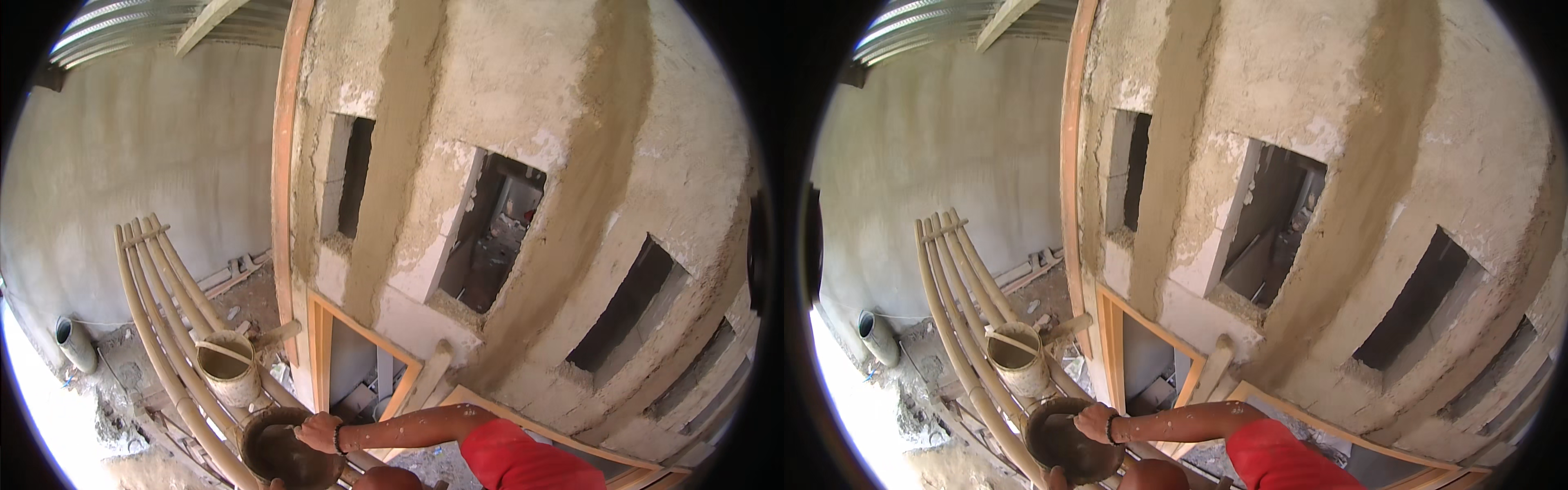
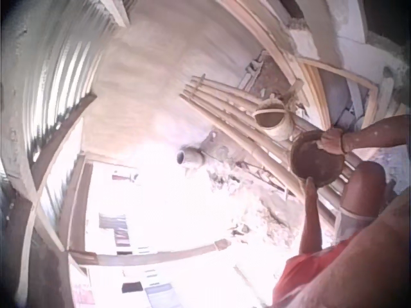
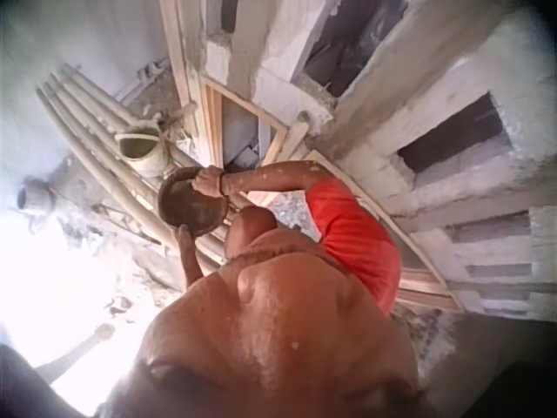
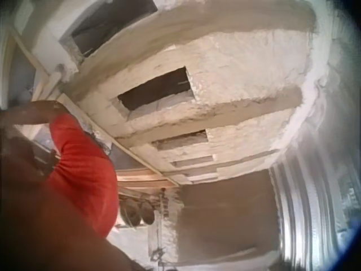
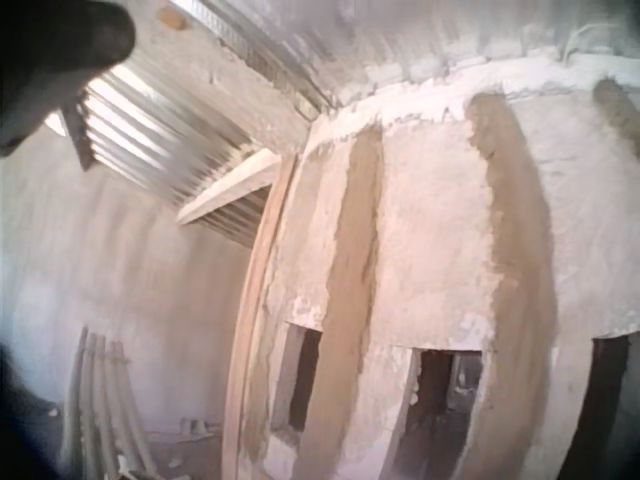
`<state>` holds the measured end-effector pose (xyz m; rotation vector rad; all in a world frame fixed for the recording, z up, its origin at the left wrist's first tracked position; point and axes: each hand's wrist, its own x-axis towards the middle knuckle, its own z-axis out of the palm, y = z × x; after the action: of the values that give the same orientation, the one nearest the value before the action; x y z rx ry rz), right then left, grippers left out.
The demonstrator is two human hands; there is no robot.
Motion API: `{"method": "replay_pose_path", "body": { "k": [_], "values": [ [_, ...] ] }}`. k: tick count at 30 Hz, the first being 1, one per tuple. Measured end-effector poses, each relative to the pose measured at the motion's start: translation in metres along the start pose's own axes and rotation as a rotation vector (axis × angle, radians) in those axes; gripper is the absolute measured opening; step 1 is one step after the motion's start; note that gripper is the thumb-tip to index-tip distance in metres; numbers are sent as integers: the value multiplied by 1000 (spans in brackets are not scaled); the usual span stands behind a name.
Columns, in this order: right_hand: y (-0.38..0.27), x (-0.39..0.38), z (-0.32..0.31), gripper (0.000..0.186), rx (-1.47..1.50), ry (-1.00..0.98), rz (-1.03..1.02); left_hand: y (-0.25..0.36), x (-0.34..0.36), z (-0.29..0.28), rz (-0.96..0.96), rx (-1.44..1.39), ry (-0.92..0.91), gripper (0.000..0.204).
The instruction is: The person applies wet cement from a bucket onto a wall using a trowel while sitting on a bamboo scaffold.
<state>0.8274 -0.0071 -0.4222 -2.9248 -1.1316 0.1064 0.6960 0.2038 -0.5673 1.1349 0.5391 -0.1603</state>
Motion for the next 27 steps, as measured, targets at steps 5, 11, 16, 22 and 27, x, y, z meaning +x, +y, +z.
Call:
{"method": "replay_pose_path", "body": {
  "k": [5, 11, 16, 22, 27],
  "values": [
    [4, 6, 49, 20, -64, -84, -4, 12, -5, 17, -17, 38, 59, 53],
    [15, -4, 75, 19, -21, -137, -240, 3, 5, 19, -10, 26, 67, 53],
    [3, -18, 32, 15, 44, -301, -194, 10, 1, 16, -60, 66, 16, 55],
    [2, -30, -29, 15, 92, -276, -181, 24, -21, 22, -44, 66, 22, 55],
    [3, -24, 32, 18, 39, -242, -161, 15, -15, 27, 32, -11, -2, 57]
  ]
}}
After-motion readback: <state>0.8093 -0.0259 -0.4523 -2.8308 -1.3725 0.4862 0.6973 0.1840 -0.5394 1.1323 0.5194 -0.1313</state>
